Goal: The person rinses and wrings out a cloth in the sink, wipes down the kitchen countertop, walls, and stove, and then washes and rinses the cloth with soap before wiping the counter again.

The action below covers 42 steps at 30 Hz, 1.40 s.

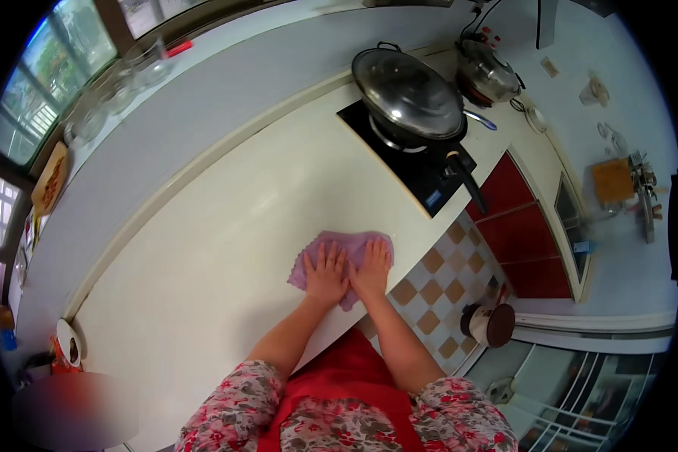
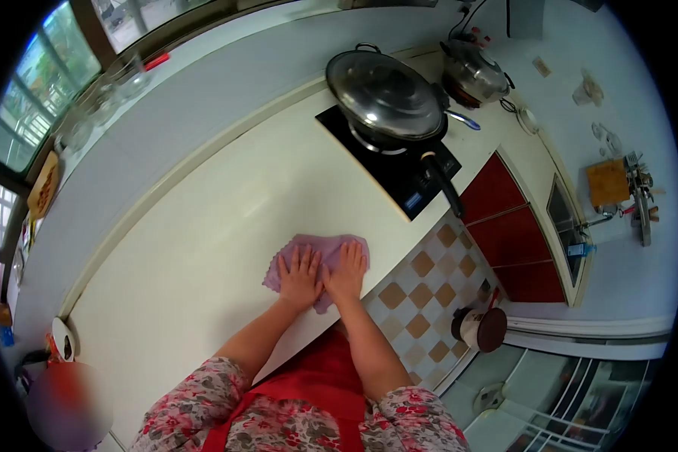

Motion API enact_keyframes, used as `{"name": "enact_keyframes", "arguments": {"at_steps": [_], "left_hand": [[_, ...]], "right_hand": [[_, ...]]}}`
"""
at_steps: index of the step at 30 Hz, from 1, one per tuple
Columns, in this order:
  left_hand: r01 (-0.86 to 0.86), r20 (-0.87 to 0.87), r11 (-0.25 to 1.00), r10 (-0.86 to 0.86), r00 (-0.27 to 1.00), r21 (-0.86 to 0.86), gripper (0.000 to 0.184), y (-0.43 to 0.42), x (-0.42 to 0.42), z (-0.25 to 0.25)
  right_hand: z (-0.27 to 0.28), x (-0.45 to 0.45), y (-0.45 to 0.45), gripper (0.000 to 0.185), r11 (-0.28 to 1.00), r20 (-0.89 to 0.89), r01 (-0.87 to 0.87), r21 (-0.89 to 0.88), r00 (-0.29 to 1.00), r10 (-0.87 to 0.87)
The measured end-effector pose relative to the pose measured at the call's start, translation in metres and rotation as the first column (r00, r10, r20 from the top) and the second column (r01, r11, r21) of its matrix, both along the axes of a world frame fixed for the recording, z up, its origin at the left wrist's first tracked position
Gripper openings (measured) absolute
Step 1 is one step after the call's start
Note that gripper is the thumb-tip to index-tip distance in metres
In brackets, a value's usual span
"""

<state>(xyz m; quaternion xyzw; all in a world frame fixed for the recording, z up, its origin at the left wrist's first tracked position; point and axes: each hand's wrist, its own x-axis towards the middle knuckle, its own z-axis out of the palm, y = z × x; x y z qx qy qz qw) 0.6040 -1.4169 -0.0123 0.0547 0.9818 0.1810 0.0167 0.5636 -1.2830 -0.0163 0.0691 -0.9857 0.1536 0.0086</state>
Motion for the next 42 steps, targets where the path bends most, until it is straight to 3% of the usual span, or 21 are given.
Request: {"name": "enact_keyframes", "arguments": {"at_steps": [2, 8, 12, 13, 18, 22, 26, 28, 29, 30, 31, 32, 34, 36, 37, 38, 39, 40, 42], "left_hand": [[-0.041, -0.015, 0.999, 0.041, 0.999, -0.003, 0.070, 0.016, -0.041, 0.003], [-0.171, -0.063, 0.981, 0.165, 0.984, -0.097, 0.070, 0.044, -0.153, -0.001], [-0.258, -0.071, 0.960, 0.251, 0.965, -0.108, 0.066, 0.047, -0.208, -0.009], [-0.277, -0.079, 0.953, 0.269, 0.960, -0.123, 0.064, 0.049, -0.213, -0.010], [-0.321, -0.109, 0.937, 0.308, 0.945, -0.135, 0.061, 0.069, -0.196, -0.010], [-0.246, -0.062, 0.956, 0.239, 0.969, -0.159, 0.063, 0.114, -0.152, -0.008], [-0.204, -0.049, 0.979, 0.203, 0.978, -0.019, 0.063, 0.157, -0.116, -0.004], [-0.170, -0.036, 0.985, 0.171, 0.985, 0.031, 0.065, 0.169, -0.112, -0.005], [-0.168, -0.039, 0.985, 0.169, 0.985, 0.030, 0.065, 0.174, -0.111, -0.007], [-0.205, -0.026, 0.977, 0.207, 0.978, 0.055, 0.065, 0.177, -0.116, -0.003], [-0.246, -0.015, 0.966, 0.248, 0.969, 0.080, 0.065, 0.180, -0.124, 0.002], [-0.254, -0.021, 0.964, 0.256, 0.966, 0.076, 0.065, 0.184, -0.131, 0.007], [-0.218, -0.102, 0.929, 0.258, 0.961, 0.299, 0.066, 0.193, -0.150, 0.022], [-0.199, -0.203, 0.944, 0.256, 0.945, 0.265, 0.067, 0.206, -0.172, 0.028], [-0.229, -0.173, 0.947, 0.270, 0.947, 0.226, 0.068, 0.212, -0.181, 0.024], [-0.258, -0.147, 0.948, 0.287, 0.947, 0.187, 0.068, 0.218, -0.192, 0.020], [-0.262, -0.083, 0.945, 0.282, 0.956, 0.194, 0.067, 0.220, -0.201, 0.019], [-0.280, -0.093, 0.940, 0.302, 0.949, 0.195, 0.067, 0.223, -0.210, 0.016], [-0.314, 0.126, 0.942, 0.299, 0.946, 0.120, 0.066, 0.230, -0.227, 0.008]], "right_hand": [[0.004, -0.051, 0.015, 0.075, 0.998, 0.066, -0.055, 0.014, 0.996, 0.054], [0.003, -0.185, 0.032, 0.071, 0.945, -0.012, -0.323, 0.054, 0.946, 0.324], [-0.003, -0.247, 0.021, 0.067, 0.914, -0.038, -0.400, -0.067, 0.916, 0.398], [-0.008, -0.253, 0.019, 0.066, 0.911, -0.054, -0.412, -0.030, 0.910, 0.410], [-0.008, -0.237, 0.036, 0.064, 0.903, -0.072, -0.428, -0.030, 0.902, 0.426], [0.002, -0.190, 0.089, 0.062, 0.918, -0.055, -0.396, 0.014, 0.917, 0.396], [-0.008, -0.149, 0.138, 0.052, 0.927, -0.194, -0.375, 0.014, 0.908, 0.370], [-0.002, -0.141, 0.152, 0.031, 0.914, 0.042, -0.398, -0.080, 0.915, 0.402], [0.001, -0.141, 0.155, 0.016, 0.893, -0.089, -0.417, -0.172, 0.909, 0.407], [0.004, -0.146, 0.154, 0.016, 0.892, -0.092, -0.417, -0.174, 0.909, 0.407], [0.013, -0.154, 0.149, 0.014, 0.912, 0.063, -0.242, -0.330, 0.959, 0.277], [0.025, -0.160, 0.153, 0.015, 0.914, 0.009, -0.246, -0.321, 0.965, 0.263], [0.059, -0.175, 0.156, 0.017, 0.912, -0.051, -0.261, -0.317, 0.965, 0.258], [0.077, -0.197, 0.159, 0.027, 0.722, -0.242, -0.315, -0.616, 0.948, 0.208], [0.062, -0.216, 0.162, 0.034, 0.847, -0.339, -0.361, -0.389, 0.912, 0.233], [0.047, -0.224, 0.168, 0.034, 0.841, -0.339, -0.374, -0.391, 0.908, 0.246], [0.026, -0.232, 0.174, 0.036, 0.755, -0.282, -0.330, -0.566, 0.939, 0.200], [0.012, -0.241, 0.185, 0.044, 0.796, -0.278, -0.392, -0.461, 0.916, 0.290], [-0.002, -0.257, 0.206, 0.060, 0.815, -0.261, -0.525, -0.245, 0.845, 0.466]]}}
